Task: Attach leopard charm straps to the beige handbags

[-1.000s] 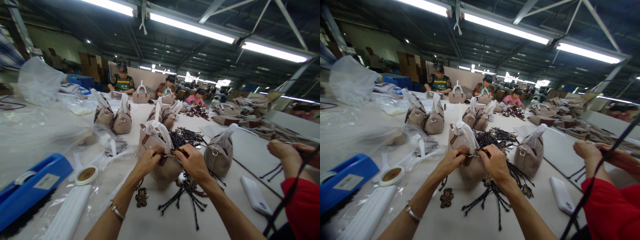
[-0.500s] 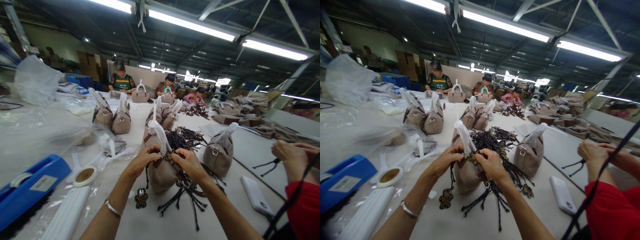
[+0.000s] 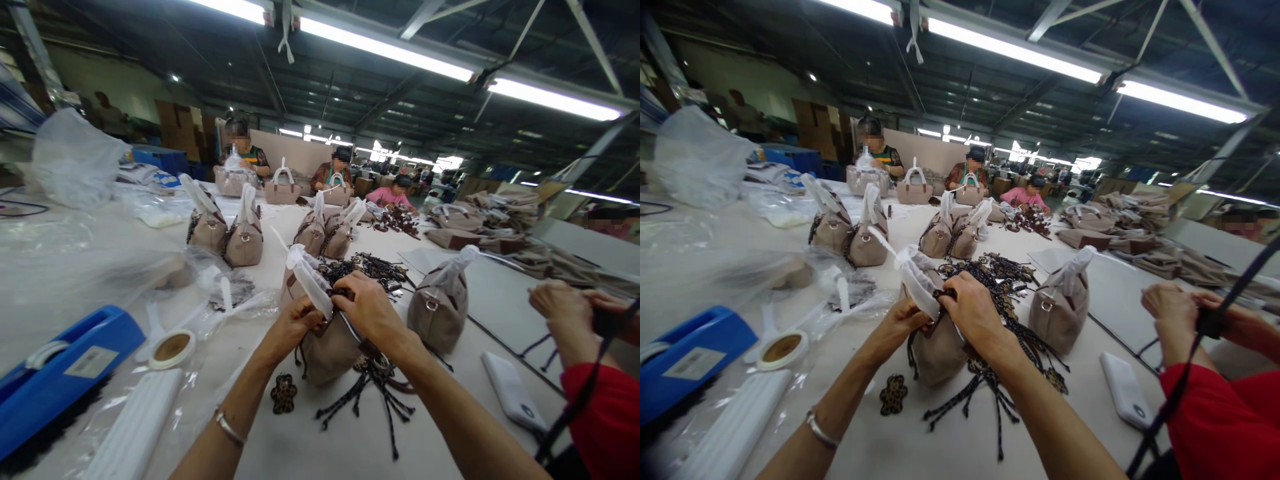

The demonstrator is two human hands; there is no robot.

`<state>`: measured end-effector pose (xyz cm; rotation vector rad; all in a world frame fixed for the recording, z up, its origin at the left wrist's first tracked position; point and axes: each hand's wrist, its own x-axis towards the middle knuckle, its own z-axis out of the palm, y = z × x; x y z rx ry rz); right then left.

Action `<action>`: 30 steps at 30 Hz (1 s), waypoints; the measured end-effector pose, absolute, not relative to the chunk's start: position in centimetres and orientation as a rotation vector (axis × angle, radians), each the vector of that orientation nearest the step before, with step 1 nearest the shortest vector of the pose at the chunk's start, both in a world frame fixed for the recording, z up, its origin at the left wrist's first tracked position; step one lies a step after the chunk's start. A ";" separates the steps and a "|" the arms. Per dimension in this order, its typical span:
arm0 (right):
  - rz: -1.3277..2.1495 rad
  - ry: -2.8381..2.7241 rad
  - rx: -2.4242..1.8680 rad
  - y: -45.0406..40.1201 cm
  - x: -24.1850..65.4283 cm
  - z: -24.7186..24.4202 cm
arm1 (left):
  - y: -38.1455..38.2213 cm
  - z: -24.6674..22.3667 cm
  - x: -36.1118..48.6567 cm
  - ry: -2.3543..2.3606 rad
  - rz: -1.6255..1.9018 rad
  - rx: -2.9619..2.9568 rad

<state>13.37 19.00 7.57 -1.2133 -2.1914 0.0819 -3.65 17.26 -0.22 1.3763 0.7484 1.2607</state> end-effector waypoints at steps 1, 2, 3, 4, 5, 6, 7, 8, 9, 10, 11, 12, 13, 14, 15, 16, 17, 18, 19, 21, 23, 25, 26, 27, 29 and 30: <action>0.085 -2.172 -1.206 19.0 13.4 7.7 | 17.2 -0.3 -3.6 0.764 1.295 1.408; 0.101 -2.151 -1.204 18.9 13.4 7.8 | 17.1 -0.4 -3.4 0.787 1.345 1.443; 0.135 -2.134 -1.206 18.8 13.6 7.8 | 17.0 -0.4 -3.2 0.817 1.400 1.483; 0.181 -2.114 -1.215 18.7 13.7 7.8 | 16.9 -0.5 -3.0 0.853 1.446 1.525; 0.232 -2.090 -1.233 18.7 13.9 7.8 | 16.8 -0.5 -2.8 0.891 1.470 1.568; 0.285 -2.065 -1.253 18.7 14.1 7.8 | 16.7 -0.6 -2.6 0.927 1.472 1.602; 0.331 -2.046 -1.265 18.7 14.2 7.7 | 16.7 -0.6 -2.4 0.954 1.461 1.616; 0.363 -2.037 -1.262 18.7 14.3 7.8 | 16.7 -0.6 -2.3 0.971 1.449 1.605; 0.376 -2.041 -1.241 18.7 14.4 7.8 | 16.7 -0.6 -2.2 0.978 1.443 1.571; 0.376 -2.058 -1.206 18.8 14.3 7.9 | 16.9 -0.5 -2.2 0.979 1.442 1.526; 0.368 -2.085 -1.161 18.8 14.2 8.0 | 17.0 -0.3 -2.3 0.983 1.439 1.486; 0.358 -2.114 -1.115 18.7 14.1 8.2 | 17.1 0.0 -2.4 0.996 1.431 1.466; 0.347 -2.136 -1.075 18.6 13.9 8.3 | 17.2 0.2 -2.5 1.020 1.418 1.470; 0.340 -2.146 -1.043 18.4 13.6 8.4 | 17.3 0.5 -2.6 1.058 1.404 1.496; 0.338 -2.146 -1.020 18.1 13.3 8.5 | 17.3 0.7 -2.6 1.108 1.397 1.530; 0.333 -2.137 -1.010 17.8 13.0 8.5 | 17.3 0.9 -2.6 1.174 1.405 1.559; 0.316 -2.125 -1.015 17.5 12.6 8.4 | 17.2 0.9 -2.5 1.247 1.422 1.579; 0.280 -2.113 -1.032 17.1 12.3 8.3 | 17.1 0.9 -2.3 1.310 1.442 1.593; 0.227 -2.107 -1.056 16.9 12.0 8.1 | 16.9 0.8 -2.0 1.360 1.461 1.601; 0.077 -2.104 -1.106 16.7 11.5 7.6 | 16.4 0.4 -1.4 1.394 1.498 1.595; -0.056 -2.078 -1.145 16.9 11.4 7.2 | 15.9 -0.2 -0.8 1.376 1.558 1.537; -0.111 -2.013 -1.184 17.3 11.7 6.9 | 15.5 -0.9 -0.4 1.388 1.650 1.416; -0.106 -1.970 -1.207 17.5 11.9 6.7 | 15.4 -1.3 -0.2 1.387 1.697 1.349; -0.078 -1.930 -1.231 17.7 12.2 6.6 | 15.3 -1.7 0.0 1.374 1.739 1.273; 0.027 -1.863 -1.274 17.8 12.6 6.4 | 15.1 -2.3 0.1 1.281 1.778 1.085; 0.095 -1.838 -1.289 17.8 12.7 6.4 | 15.0 -2.6 0.1 1.218 1.761 0.983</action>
